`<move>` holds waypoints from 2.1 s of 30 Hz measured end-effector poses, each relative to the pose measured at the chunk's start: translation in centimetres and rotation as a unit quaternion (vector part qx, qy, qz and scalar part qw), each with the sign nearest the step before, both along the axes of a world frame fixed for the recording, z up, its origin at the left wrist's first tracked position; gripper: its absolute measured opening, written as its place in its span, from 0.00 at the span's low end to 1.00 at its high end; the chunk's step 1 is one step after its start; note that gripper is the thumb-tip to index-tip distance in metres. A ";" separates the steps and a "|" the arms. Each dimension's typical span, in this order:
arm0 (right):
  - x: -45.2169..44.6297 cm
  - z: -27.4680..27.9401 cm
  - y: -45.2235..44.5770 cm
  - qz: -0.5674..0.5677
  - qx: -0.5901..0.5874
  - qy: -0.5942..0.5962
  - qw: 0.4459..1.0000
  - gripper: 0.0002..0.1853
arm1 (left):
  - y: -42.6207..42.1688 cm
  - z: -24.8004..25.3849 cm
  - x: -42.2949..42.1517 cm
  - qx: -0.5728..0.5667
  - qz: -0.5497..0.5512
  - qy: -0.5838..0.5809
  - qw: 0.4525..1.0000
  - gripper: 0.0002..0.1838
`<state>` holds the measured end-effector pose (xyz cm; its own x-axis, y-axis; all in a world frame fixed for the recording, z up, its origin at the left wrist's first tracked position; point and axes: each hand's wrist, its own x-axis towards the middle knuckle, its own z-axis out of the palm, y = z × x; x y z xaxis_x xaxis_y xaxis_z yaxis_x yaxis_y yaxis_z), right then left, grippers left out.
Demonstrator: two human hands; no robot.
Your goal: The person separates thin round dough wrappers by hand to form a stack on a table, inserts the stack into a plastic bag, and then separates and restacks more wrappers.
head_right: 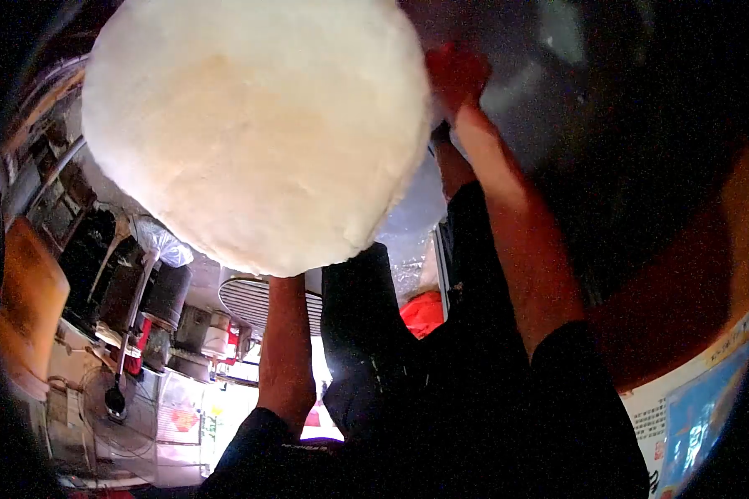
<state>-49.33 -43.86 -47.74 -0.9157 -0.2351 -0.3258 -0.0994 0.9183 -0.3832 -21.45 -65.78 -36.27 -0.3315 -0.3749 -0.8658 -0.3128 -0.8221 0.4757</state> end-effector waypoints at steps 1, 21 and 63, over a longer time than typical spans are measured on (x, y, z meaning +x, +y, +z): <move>-1.1 -0.9 0.0 0.053 0.031 0.066 0.996 0.13 | -0.5 0.2 0.2 -0.012 0.002 -0.003 1.000 0.21; -15.8 5.9 -5.4 0.029 -0.231 -0.076 0.970 0.09 | -13.3 -0.1 -3.0 -0.238 0.008 -0.028 0.971 0.23; -6.7 8.5 1.3 -0.266 -0.339 -0.332 0.839 0.24 | -9.3 0.3 1.5 0.001 0.206 0.051 0.977 0.14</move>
